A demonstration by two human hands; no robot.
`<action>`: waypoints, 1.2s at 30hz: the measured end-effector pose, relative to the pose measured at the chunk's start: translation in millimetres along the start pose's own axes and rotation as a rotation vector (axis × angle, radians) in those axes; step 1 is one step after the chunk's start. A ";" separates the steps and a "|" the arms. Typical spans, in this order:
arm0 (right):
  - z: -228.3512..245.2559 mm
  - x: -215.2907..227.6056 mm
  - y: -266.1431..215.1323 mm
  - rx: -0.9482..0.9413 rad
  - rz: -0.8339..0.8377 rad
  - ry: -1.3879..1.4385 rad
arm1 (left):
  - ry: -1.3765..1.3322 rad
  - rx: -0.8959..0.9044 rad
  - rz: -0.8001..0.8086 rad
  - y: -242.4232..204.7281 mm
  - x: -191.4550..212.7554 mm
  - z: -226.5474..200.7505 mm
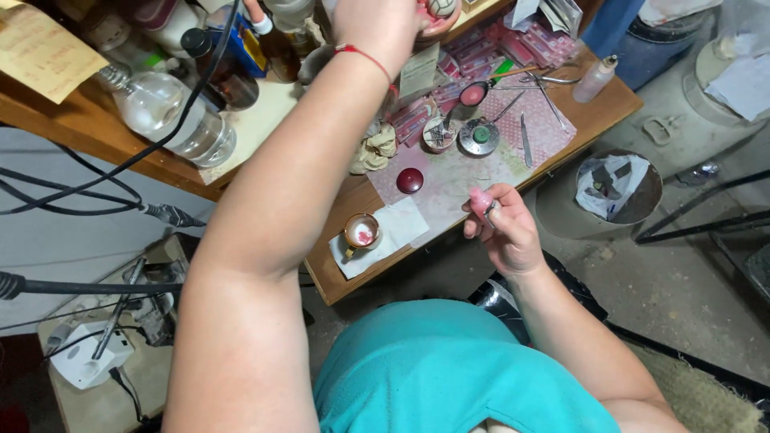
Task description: The person paints a design on a clay object using a brush and a small bottle of paint. They then move to a table, pick up a yellow mug, and scoop a white powder from a large container into it using a spoon. Finally, they add a pink powder from a small bottle into the mug and mix the contents.
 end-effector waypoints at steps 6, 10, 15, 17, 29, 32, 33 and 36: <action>-11.2 -14.8 7.4 -0.036 0.058 0.018 | -0.080 0.055 0.008 -27.6 26.8 31.1; -17.7 -28.3 11.7 -0.022 0.095 0.040 | -0.184 0.053 0.007 -28.9 26.3 22.1; -17.1 -32.2 5.9 -0.043 0.098 0.021 | -0.307 0.083 -0.155 -44.0 52.0 18.0; -14.7 -30.2 2.7 -0.064 0.098 0.001 | -0.248 0.087 -0.247 -66.0 87.0 17.5; 19.2 -71.7 -8.0 0.278 0.060 -0.409 | -1.762 0.397 0.377 -244.8 95.3 -37.6; 23.8 -94.0 -11.5 0.411 0.171 -0.588 | -1.764 0.443 0.365 -258.4 91.0 -30.7; 30.3 -107.8 -17.2 0.577 0.229 -0.832 | -1.715 0.464 0.374 -263.5 85.7 -29.6; 34.1 -141.6 -32.9 0.896 0.342 -1.201 | -1.588 0.503 0.393 -275.5 76.9 -26.5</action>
Point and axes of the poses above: each hand's wrist, its own y-axis towards the middle knuckle, its own x-axis out of the back of the hand, z = x × y, the point moved 9 cm from there along y, towards the middle knuckle, and after that the axes turned 8 degrees about y, right-handed, at the moved point
